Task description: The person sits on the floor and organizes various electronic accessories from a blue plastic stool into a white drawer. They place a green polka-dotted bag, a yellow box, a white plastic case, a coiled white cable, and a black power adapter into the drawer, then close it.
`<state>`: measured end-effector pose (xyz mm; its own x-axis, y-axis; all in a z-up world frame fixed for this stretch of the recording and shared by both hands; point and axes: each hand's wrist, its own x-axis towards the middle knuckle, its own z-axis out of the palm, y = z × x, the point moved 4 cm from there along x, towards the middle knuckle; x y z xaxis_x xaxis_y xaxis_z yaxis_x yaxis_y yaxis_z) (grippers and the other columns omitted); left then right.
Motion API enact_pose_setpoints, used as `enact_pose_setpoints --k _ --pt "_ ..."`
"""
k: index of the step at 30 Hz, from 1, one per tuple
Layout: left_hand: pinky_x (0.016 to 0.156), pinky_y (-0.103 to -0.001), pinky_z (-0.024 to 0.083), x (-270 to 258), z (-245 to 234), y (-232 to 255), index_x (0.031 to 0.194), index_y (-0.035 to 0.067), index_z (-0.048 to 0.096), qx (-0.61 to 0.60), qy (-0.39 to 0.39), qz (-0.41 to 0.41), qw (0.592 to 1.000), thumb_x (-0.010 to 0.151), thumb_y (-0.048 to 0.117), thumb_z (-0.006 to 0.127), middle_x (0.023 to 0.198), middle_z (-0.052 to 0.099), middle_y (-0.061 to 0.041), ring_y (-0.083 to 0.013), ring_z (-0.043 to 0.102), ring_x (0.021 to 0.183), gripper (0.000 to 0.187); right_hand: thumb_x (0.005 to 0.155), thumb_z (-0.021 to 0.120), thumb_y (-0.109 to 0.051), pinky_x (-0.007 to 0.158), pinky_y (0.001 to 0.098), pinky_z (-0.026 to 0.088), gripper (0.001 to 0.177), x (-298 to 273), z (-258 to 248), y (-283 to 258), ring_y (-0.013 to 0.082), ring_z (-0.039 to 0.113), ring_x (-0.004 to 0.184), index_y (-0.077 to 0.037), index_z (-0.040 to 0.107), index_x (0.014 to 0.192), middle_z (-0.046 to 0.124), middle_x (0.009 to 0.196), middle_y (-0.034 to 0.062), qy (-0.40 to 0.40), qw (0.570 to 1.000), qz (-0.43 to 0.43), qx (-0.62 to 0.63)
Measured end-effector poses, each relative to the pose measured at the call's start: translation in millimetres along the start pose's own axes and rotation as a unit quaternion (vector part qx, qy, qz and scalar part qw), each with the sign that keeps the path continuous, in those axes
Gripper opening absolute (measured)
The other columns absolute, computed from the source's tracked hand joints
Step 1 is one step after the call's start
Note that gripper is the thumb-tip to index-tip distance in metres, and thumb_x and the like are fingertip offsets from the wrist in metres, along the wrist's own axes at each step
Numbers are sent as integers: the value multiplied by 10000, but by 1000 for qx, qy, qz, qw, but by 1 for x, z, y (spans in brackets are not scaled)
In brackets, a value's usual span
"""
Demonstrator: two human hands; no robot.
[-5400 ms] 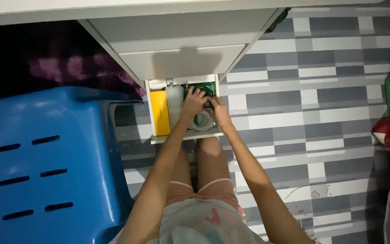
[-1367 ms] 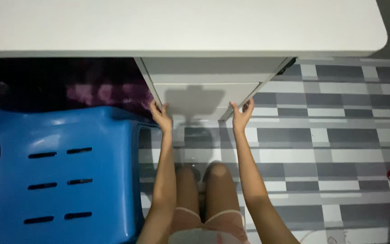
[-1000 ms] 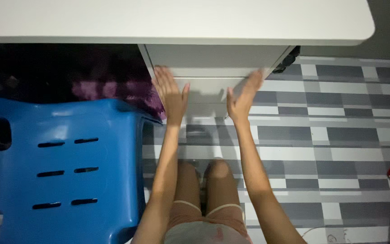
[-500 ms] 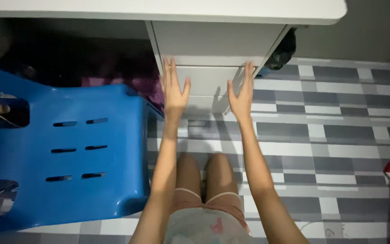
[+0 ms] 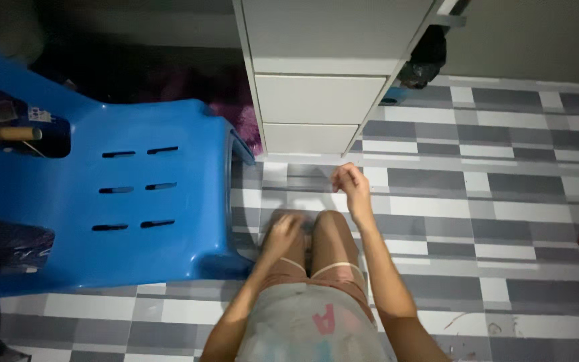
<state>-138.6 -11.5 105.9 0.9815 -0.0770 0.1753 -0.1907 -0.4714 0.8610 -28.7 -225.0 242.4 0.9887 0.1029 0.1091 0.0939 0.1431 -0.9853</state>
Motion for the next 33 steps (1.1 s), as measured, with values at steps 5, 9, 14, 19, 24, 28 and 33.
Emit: enact_pose_setpoints --k 5,9,14,19,24,28,33 --pt "1057 -513 435 -75 16 -45 1175 67 685 238 -70 -112 962 936 230 648 1216 632 -185 -407 572 1177 291 1108 513 -262 623 298 456 300 -26 -16 68 124 524 695 -50 599 915 620 811 41 21 992 -9 -128" --pt "1039 -519 381 -98 21 -35 1131 64 688 236 -46 -89 967 865 217 664 1245 607 -159 -382 526 1194 308 1093 544 -358 678 338 490 346 -110 -11 162 180 619 720 -78 688 950 689 837 106 -37 915 140 -377" --pt "1106 -560 338 -81 22 -44 1173 81 685 238 -96 -128 958 970 250 630 1272 594 -163 -368 517 1235 270 1026 504 -343 753 494 498 374 -139 2 192 431 602 832 -122 717 1241 779 1095 97 -9 918 276 -284" --pt "1061 -605 306 -2 1 -4 1444 45 529 248 38 12 968 838 286 721 1453 485 -274 -459 422 1331 679 1001 650 -328 1030 476 455 444 -96 4 142 395 569 1204 -62 589 1352 625 1329 206 -1 942 44 -332" --pt "1206 -594 310 83 -60 93 1542 139 425 192 90 71 975 912 331 725 1614 378 -206 -407 356 1495 723 894 791 -265 1177 506 407 804 -32 19 50 439 447 1427 -78 397 1569 444 1524 275 13 925 -98 -368" --pt "1169 -698 221 92 -84 146 1565 188 390 232 94 54 967 753 374 819 1651 247 -230 -461 262 1511 937 749 909 -312 1139 542 398 1065 -30 28 -13 523 369 1439 -105 304 1600 282 1589 341 42 894 -134 -425" --pt "1124 -789 117 90 -79 134 1598 213 329 246 55 40 967 758 488 833 1687 139 -233 -509 128 1530 1018 708 930 -389 1122 627 349 1145 -31 19 -14 546 366 1418 -120 273 1608 240 1588 357 42 881 -91 -462"
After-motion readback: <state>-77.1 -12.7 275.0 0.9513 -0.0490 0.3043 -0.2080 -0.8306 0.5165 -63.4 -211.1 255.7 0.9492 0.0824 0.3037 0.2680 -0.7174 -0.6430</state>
